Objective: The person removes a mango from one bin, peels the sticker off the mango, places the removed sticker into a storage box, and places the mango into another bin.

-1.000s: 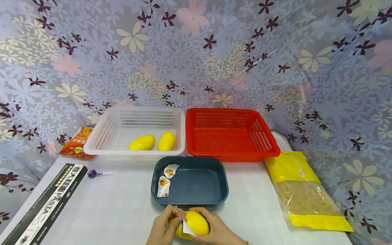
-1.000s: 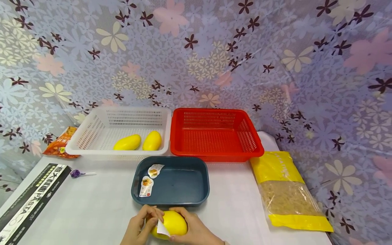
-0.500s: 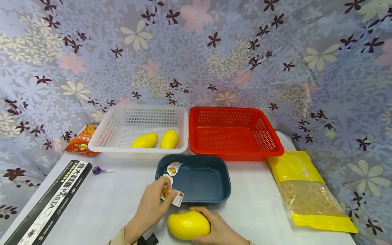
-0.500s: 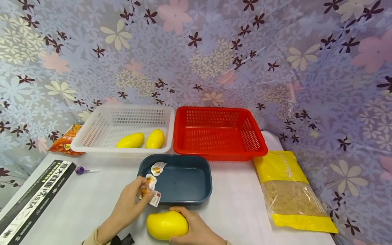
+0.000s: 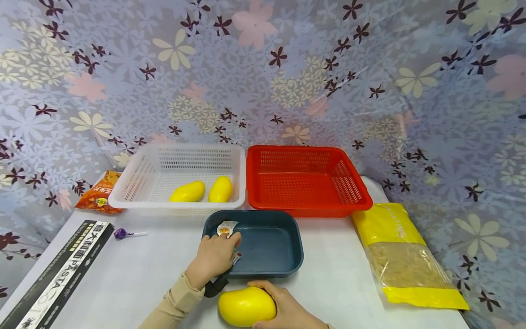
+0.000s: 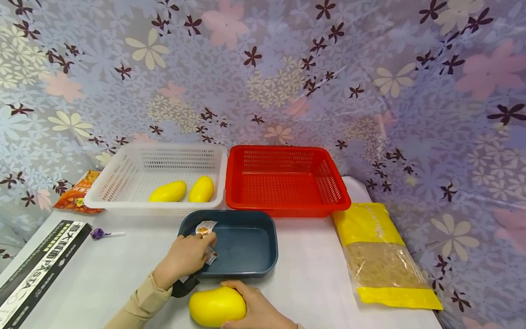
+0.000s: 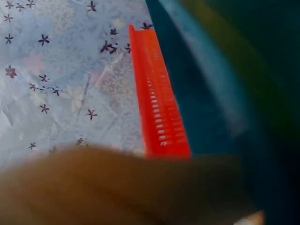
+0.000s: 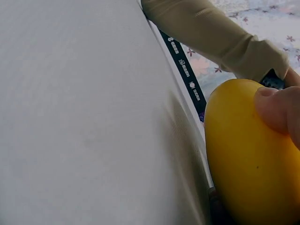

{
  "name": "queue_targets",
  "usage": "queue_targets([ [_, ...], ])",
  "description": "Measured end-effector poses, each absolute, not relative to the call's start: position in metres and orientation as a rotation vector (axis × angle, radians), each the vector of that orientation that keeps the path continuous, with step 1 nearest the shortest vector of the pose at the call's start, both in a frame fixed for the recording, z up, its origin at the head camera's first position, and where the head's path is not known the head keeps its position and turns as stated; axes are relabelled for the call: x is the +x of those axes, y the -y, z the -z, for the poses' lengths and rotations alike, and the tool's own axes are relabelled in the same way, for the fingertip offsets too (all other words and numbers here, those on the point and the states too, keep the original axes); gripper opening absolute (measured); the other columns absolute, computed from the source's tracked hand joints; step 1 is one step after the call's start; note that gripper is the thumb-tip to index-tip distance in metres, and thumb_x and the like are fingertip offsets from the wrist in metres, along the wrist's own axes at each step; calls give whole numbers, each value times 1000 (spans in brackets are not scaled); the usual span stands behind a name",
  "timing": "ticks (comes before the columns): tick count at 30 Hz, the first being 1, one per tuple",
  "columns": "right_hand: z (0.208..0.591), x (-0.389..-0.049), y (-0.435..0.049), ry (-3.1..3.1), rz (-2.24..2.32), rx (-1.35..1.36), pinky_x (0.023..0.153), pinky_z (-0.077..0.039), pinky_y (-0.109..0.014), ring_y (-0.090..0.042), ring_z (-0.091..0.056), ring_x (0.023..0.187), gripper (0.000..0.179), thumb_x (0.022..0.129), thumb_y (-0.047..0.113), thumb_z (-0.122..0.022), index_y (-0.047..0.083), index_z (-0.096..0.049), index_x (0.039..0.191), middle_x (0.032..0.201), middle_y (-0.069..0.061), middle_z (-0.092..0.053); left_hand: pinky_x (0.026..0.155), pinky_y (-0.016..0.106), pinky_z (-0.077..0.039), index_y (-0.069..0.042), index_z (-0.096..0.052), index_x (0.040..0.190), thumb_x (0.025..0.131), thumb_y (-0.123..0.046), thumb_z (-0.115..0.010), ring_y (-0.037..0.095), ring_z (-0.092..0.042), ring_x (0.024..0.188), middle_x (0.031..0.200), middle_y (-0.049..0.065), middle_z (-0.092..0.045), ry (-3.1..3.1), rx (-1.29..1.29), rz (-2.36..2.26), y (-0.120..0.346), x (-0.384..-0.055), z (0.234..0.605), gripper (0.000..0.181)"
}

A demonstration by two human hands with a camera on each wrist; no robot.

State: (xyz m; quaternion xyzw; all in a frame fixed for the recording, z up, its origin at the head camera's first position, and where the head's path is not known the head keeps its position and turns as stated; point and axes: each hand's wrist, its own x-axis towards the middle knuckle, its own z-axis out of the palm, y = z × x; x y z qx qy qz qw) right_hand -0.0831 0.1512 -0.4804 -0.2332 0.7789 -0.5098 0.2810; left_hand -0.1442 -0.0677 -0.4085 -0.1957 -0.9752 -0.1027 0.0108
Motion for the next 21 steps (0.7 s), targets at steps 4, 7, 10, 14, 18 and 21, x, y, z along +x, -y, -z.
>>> queue_targets([
  [4, 479, -82, -150, -2057, 1368, -585, 89, -45, -23, -5, -53, 103, 70, 81, 41, -75, 25, -42, 141, 132, 2, -56, 58, 35, -38, -18, -63, 82, 86, -13, -67, 24, -56, 65, 78, 6, -62, 3115, -605, 281, 69, -146, 410, 8],
  [7, 479, -82, -149, -2067, 1361, -586, 91, -44, -24, -5, -52, 104, 70, 81, 40, -75, 27, -42, 141, 133, 2, -55, 65, 40, -43, -17, -71, 85, 86, -13, -66, 26, -57, 72, 88, 8, -64, 3162, -598, 248, 68, -149, 411, 7],
  [10, 480, -82, -149, -2078, 1352, -589, 91, -44, -25, -5, -52, 105, 70, 81, 41, -75, 27, -42, 141, 134, 2, -54, 69, 43, -45, -17, -75, 83, 82, -12, -66, 26, -56, 78, 93, 8, -62, 3189, -609, 209, 64, -150, 412, 10],
  [14, 481, -82, -148, -2076, 1333, -567, 90, -45, -26, -5, -52, 104, 71, 80, 46, -74, 29, -42, 141, 132, 4, -55, 72, 44, -47, -17, -73, 74, 79, -11, -68, 26, -56, 86, 93, 7, -59, 3186, -626, 177, 60, -151, 414, 10],
  [18, 481, -83, -148, -2073, 1318, -548, 90, -45, -26, -6, -52, 104, 71, 80, 50, -74, 31, -42, 140, 131, 6, -55, 71, 44, -47, -16, -72, 69, 79, -11, -69, 28, -55, 93, 93, 7, -58, 3156, -627, 162, 59, -150, 414, 12],
  [21, 480, -83, -148, -2077, 1317, -557, 90, -45, -25, -5, -53, 103, 72, 80, 50, -74, 30, -42, 141, 131, 6, -55, 69, 42, -47, -13, -71, 66, 79, -11, -69, 28, -53, 97, 91, 6, -57, 3121, -633, 147, 57, -151, 414, 13],
])
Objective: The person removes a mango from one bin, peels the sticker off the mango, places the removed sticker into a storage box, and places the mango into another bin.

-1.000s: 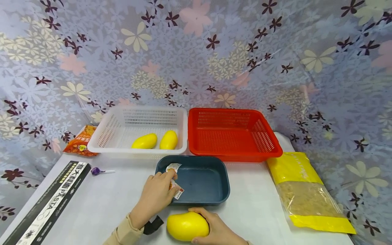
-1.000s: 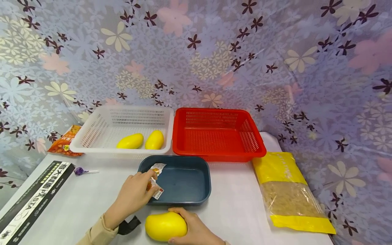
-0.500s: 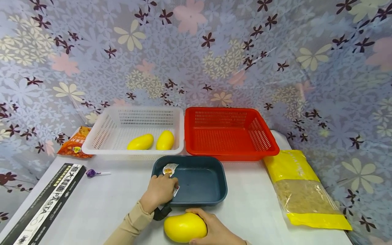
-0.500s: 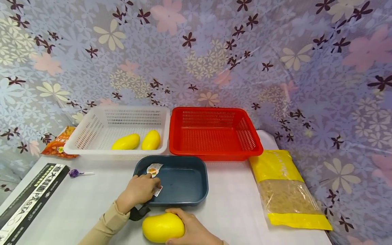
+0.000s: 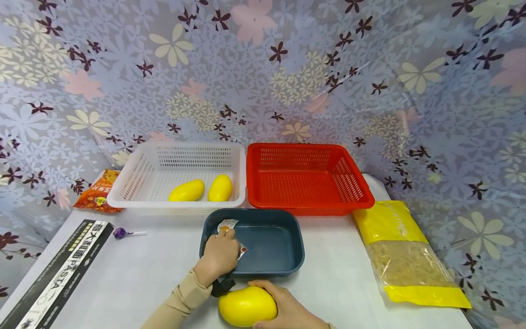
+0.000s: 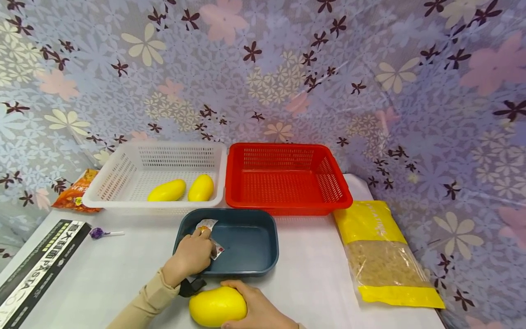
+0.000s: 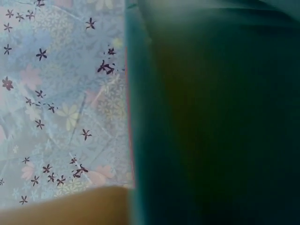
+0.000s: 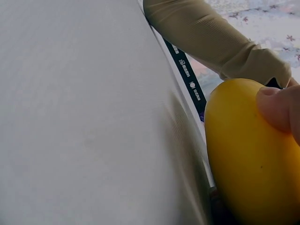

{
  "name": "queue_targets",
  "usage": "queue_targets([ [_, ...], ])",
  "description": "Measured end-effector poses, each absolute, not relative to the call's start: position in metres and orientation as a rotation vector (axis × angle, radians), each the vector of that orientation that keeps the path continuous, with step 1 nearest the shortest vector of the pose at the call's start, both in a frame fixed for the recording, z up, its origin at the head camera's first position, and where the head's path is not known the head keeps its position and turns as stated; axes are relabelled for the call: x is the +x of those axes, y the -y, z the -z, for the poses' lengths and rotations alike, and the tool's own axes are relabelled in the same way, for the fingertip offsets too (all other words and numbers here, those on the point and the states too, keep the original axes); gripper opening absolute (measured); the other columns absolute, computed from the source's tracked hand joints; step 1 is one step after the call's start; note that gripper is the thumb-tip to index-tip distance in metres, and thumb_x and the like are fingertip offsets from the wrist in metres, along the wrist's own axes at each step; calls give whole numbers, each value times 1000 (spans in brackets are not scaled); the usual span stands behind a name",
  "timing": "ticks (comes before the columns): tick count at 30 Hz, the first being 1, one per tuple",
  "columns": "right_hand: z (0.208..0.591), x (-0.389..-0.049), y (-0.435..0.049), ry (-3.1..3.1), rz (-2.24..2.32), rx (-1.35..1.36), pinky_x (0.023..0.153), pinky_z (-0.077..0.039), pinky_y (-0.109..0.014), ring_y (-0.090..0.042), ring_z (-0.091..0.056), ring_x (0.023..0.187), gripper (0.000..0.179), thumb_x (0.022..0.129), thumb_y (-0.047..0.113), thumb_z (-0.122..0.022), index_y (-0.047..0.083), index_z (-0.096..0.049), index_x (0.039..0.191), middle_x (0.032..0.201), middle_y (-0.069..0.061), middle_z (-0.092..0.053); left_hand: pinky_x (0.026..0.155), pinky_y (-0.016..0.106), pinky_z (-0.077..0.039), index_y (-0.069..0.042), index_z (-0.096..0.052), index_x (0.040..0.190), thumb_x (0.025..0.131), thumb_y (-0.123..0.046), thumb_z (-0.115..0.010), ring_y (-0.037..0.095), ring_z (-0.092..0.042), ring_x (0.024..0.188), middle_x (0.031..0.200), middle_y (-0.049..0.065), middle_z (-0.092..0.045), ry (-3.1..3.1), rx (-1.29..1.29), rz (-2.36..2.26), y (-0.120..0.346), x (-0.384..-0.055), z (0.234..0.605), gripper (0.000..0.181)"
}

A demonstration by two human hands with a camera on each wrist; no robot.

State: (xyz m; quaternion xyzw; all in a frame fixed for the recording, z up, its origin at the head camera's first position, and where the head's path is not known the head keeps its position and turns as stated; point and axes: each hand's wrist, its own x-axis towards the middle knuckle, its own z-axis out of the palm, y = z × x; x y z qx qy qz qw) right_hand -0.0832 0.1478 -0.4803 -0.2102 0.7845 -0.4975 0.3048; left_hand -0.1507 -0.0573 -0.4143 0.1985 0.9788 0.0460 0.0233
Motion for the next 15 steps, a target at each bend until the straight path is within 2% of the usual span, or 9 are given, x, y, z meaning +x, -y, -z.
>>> queue_targets([
  [4, 478, -84, -148, -2080, 1327, -579, 90, -45, -25, -5, -53, 103, 71, 80, 49, -74, 29, -42, 141, 131, 4, -55, 67, 41, -46, -13, -70, 64, 79, -11, -70, 27, -51, 102, 92, 5, -56, -3059, 623, -131, 57, -151, 415, 15],
  [8, 477, -84, -148, -2084, 1321, -573, 90, -45, -25, -5, -52, 103, 71, 80, 48, -74, 29, -42, 140, 130, 4, -55, 68, 40, -50, -14, -72, 65, 78, -13, -71, 28, -51, 110, 114, 6, -60, -3070, 623, -108, 58, -152, 416, 13],
  [11, 477, -84, -148, -2084, 1308, -550, 90, -45, -28, -6, -52, 103, 71, 80, 49, -74, 30, -42, 140, 130, 4, -55, 68, 41, -52, -15, -75, 70, 79, -15, -72, 30, -50, 114, 131, 9, -56, -3059, 641, -99, 59, -152, 415, 9],
  [15, 478, -83, -148, -2088, 1302, -544, 91, -44, -30, -8, -51, 104, 72, 80, 50, -74, 28, -42, 141, 132, 2, -54, 73, 43, -52, -16, -78, 84, 83, -13, -69, 33, -51, 113, 129, 13, -57, -3041, 673, -240, 64, -152, 412, 9],
])
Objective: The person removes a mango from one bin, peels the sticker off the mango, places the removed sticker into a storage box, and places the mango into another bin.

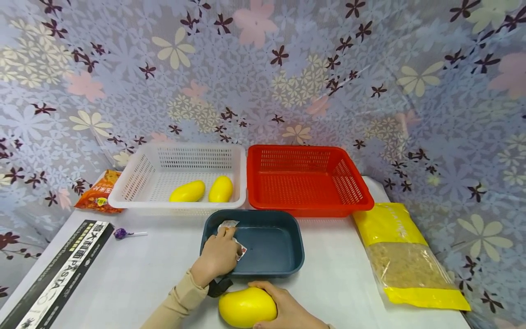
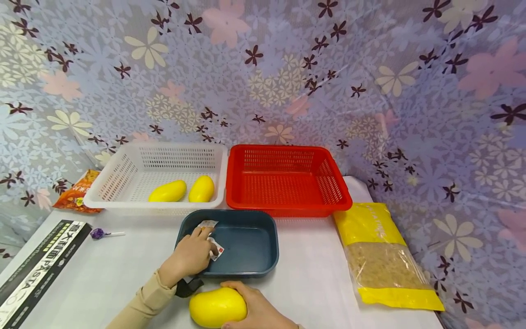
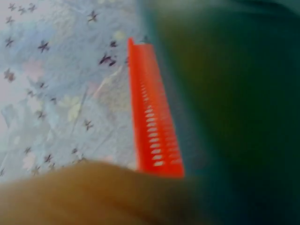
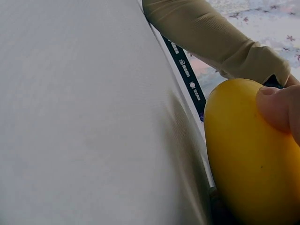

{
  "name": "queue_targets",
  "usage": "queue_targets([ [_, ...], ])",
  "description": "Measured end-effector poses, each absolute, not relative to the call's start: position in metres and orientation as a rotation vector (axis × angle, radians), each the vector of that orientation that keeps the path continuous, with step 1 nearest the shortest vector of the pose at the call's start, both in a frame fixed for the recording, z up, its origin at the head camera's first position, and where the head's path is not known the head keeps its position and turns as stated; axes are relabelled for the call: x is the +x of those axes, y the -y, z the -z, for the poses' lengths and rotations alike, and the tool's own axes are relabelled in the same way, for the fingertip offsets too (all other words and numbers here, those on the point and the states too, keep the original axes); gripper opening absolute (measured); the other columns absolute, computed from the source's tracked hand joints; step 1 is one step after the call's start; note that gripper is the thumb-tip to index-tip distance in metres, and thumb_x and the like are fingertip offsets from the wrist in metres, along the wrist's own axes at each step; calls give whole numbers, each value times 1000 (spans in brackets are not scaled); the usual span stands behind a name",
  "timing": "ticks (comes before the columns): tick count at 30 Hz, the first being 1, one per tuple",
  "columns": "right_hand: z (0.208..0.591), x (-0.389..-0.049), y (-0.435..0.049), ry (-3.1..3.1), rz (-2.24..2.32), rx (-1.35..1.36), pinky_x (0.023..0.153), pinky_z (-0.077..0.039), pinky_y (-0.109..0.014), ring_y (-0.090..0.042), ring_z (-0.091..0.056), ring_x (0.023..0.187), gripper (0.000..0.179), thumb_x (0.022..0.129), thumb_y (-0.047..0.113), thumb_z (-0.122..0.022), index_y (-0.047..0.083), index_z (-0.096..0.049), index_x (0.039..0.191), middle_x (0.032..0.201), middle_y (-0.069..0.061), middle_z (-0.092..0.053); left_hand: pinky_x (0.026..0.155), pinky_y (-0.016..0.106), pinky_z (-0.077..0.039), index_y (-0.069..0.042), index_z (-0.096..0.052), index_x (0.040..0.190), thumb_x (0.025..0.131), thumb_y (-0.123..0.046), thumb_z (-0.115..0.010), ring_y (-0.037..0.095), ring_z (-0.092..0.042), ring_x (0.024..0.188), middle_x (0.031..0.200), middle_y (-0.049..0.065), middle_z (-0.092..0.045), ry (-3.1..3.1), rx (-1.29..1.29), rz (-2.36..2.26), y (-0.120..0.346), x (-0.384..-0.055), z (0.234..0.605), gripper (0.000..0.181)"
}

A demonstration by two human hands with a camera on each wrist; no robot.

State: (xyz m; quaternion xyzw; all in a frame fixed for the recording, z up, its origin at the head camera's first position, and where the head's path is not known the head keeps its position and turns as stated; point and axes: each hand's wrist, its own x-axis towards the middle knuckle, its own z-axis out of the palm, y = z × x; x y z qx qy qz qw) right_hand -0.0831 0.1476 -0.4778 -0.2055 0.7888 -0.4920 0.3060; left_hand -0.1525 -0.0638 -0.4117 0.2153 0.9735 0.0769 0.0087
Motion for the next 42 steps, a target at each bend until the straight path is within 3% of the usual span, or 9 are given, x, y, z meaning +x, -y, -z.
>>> queue_targets([
  [5, 478, -83, -147, -2081, 1306, -521, 92, -44, -34, -11, -50, 104, 72, 80, 49, -74, 27, -41, 141, 133, 1, -53, 79, 46, -53, -9, -72, 108, 86, -13, -69, 35, -58, 107, 124, 16, -61, -3183, 601, -680, 75, -163, 401, 22],
  [10, 479, -84, -145, -2051, 1308, -428, 92, -43, -42, -19, -49, 104, 72, 80, 46, -76, 28, -41, 140, 130, 1, -52, 88, 48, -50, -2, -59, 127, 89, -11, -66, 36, -56, 110, 125, 20, -57, -3313, 321, -1178, 97, -177, 390, 40],
  [19, 481, -83, -145, -2026, 1315, -348, 92, -43, -46, -23, -47, 104, 73, 79, 43, -78, 27, -41, 140, 128, 0, -52, 88, 50, -40, 3, -53, 128, 89, -3, -57, 40, -49, 108, 123, 26, -53, -3409, -255, -1753, 138, -195, 394, 40],
  [28, 479, -83, -144, -2036, 1322, -344, 92, -43, -45, -23, -48, 104, 73, 78, 38, -79, 27, -42, 139, 128, -1, -51, 110, 55, -18, 3, -47, 132, 89, -12, -58, 44, -28, 131, 138, 26, -43, -3474, -786, -1801, 178, -211, 408, 47],
  [34, 479, -83, -144, -2043, 1319, -352, 92, -43, -45, -22, -48, 104, 73, 78, 39, -79, 26, -42, 139, 128, -1, -52, 115, 57, -2, 3, -39, 140, 90, -20, -58, 43, -10, 143, 152, 23, -30, -3432, -975, -1771, 198, -215, 423, 59],
  [42, 480, -83, -144, -2038, 1312, -346, 91, -44, -44, -22, -48, 104, 72, 78, 40, -79, 28, -42, 139, 127, 0, -51, 118, 53, -1, 3, -27, 148, 93, -29, -57, 41, -6, 147, 160, 17, -17, -3303, -1100, -1742, 216, -215, 434, 70],
])
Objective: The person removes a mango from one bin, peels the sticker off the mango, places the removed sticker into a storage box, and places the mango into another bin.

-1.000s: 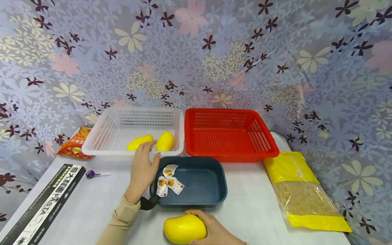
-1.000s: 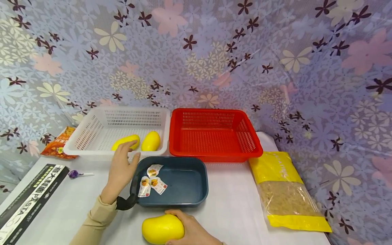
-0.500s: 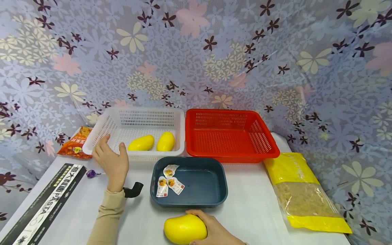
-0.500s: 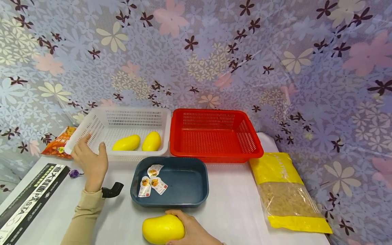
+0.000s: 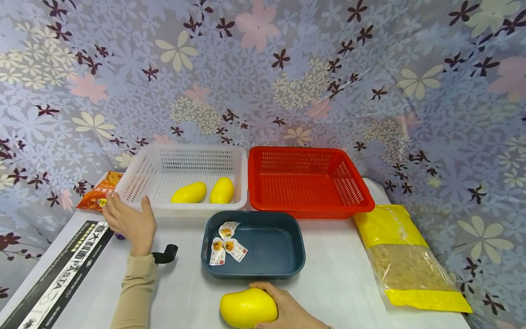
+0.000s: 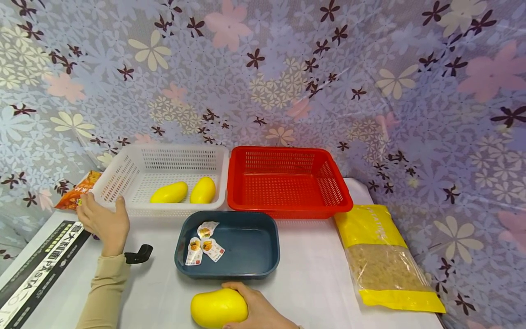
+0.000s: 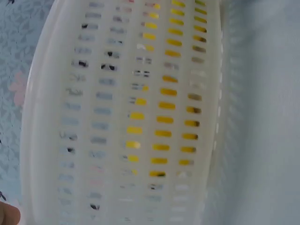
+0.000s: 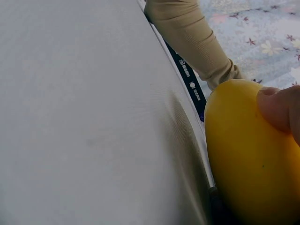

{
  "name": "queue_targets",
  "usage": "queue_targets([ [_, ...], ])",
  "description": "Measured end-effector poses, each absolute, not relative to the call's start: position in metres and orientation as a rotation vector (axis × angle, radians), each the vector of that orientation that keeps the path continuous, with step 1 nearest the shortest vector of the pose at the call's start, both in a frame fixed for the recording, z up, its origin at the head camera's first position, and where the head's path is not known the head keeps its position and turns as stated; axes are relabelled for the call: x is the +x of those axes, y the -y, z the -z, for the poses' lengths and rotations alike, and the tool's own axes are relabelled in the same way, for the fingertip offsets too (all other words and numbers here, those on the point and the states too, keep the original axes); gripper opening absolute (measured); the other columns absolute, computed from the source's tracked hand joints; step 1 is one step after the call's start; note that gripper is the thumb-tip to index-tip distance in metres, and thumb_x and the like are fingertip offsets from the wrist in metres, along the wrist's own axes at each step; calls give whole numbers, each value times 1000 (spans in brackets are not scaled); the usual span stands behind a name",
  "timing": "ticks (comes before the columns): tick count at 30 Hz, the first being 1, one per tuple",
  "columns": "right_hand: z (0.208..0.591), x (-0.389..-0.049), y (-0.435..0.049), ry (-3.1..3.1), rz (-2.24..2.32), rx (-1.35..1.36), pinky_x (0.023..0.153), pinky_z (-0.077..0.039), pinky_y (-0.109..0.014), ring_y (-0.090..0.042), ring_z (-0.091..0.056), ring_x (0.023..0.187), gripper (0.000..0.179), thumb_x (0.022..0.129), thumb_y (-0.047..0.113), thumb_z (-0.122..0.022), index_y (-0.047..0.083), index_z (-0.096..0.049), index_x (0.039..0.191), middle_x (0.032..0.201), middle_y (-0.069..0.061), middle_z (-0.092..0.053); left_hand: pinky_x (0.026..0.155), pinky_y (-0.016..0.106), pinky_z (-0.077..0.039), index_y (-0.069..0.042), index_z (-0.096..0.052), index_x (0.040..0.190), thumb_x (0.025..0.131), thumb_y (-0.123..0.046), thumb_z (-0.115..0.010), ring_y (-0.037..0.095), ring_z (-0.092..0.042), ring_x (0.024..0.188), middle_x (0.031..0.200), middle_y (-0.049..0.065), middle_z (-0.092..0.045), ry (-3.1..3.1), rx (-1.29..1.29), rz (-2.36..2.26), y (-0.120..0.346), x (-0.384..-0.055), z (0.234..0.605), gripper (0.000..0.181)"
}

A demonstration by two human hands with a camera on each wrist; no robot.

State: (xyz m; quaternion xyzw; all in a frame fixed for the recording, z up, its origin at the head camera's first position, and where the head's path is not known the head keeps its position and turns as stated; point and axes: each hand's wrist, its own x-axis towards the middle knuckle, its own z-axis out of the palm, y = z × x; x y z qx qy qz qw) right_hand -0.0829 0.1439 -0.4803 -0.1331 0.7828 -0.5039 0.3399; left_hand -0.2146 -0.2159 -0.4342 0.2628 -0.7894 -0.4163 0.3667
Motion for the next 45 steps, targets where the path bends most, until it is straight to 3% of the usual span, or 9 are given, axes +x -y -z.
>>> queue_targets([
  [8, 479, -81, -143, -2041, 1302, -330, 91, -43, -46, -23, -47, 104, 71, 78, 40, -79, 30, -42, 138, 127, 0, -51, 122, 48, -3, 7, -21, 149, 93, -28, -57, 41, -10, 147, 159, 24, -15, 2055, 656, 1109, 223, -217, 439, 76],
  [19, 475, -81, -143, -2046, 1302, -370, 93, -43, -46, -21, -48, 104, 71, 79, 39, -78, 27, -42, 139, 128, 1, -52, 123, 44, -5, 4, -11, 153, 95, -30, -54, 35, -7, 150, 162, 20, -7, 2076, 680, 1189, 225, -216, 440, 80],
  [25, 464, -81, -137, -2018, 1287, -404, 92, -45, -38, -15, -52, 101, 68, 79, 39, -78, 30, -43, 137, 122, 9, -55, 123, 46, -7, 5, -9, 153, 94, -30, -55, 35, -7, 151, 162, 19, -4, 2083, 683, 1192, 227, -214, 438, 82],
  [30, 447, -83, -133, -1951, 1333, -409, 88, -46, -34, -17, -53, 102, 66, 78, 33, -80, 31, -45, 133, 119, 7, -57, 123, 46, -8, 6, -6, 152, 95, -30, -55, 35, -7, 150, 162, 20, -2, 2095, 676, 1203, 228, -214, 438, 84],
  [37, 419, -106, -129, -2297, 1284, -982, 98, -45, -31, -10, -53, 113, 69, 79, 36, -77, 27, -42, 139, 134, 6, -55, 123, 46, -9, 6, -4, 152, 95, -31, -54, 35, -6, 151, 162, 19, 0, 2092, 669, 1214, 227, -216, 441, 84],
  [41, 401, -125, -123, -2426, 1305, -955, 100, -45, -38, -14, -50, 116, 72, 78, 34, -78, 29, -42, 140, 138, 8, -50, 122, 48, -9, 6, -5, 152, 95, -30, -54, 36, -6, 150, 163, 18, 0, 2094, 671, 1224, 226, -216, 441, 84],
  [45, 386, -154, -117, -2539, 1359, -942, 97, -47, -40, -17, -52, 113, 73, 80, 27, -78, 24, -41, 143, 139, 3, -50, 122, 48, -9, 6, -4, 153, 95, -31, -53, 36, -6, 150, 163, 17, 1, 2095, 672, 1230, 226, -216, 441, 84],
])
